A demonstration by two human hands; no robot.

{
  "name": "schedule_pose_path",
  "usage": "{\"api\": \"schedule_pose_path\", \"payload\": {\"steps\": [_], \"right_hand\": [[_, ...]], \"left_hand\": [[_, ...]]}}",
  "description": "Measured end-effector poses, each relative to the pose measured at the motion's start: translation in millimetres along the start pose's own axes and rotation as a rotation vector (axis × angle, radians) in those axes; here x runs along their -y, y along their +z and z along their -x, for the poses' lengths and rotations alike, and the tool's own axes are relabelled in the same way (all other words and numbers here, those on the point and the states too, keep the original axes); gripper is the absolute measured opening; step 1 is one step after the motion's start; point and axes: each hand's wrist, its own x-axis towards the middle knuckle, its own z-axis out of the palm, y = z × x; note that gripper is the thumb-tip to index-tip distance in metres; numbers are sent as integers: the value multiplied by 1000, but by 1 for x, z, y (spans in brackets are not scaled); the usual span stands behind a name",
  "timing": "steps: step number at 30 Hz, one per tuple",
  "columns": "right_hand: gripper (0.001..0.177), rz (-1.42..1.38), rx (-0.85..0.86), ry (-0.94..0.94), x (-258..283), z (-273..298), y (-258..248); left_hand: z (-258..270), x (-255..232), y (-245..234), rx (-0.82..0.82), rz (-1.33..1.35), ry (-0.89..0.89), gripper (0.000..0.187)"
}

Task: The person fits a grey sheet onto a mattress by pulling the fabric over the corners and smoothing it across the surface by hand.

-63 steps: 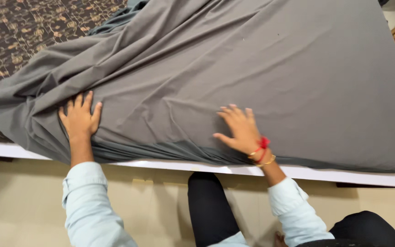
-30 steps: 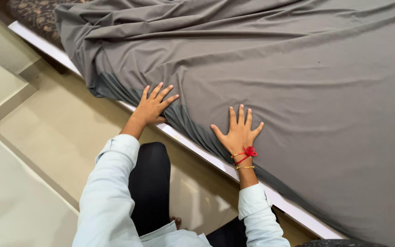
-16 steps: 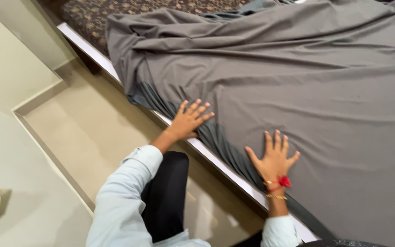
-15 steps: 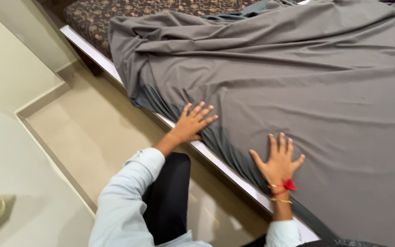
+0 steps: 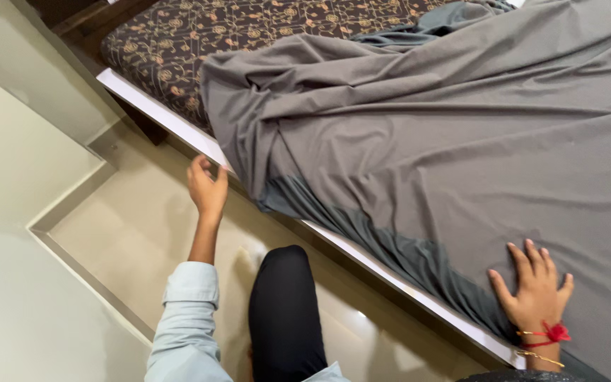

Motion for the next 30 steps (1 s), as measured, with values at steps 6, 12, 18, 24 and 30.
{"api": "schedule_pose_path", "payload": {"steps": [6, 12, 18, 24, 30], "right_hand": [[68, -32, -7, 0, 10, 2, -8], [66, -34, -2, 17, 16, -1, -15], [65, -40, 8, 30, 19, -2, -16], [65, -20, 15, 37, 21, -1, -17], [66, 4, 31, 49, 17, -1, -12]], "left_hand": [[-8, 28, 35, 552, 183, -393, 42], [-64, -12, 26, 463, 846, -840, 51], [-151, -10, -3, 670, 722, -811, 60], [-252, 46, -5, 331, 259, -370, 39], [-242, 24, 24, 460, -314, 492, 28]]}}
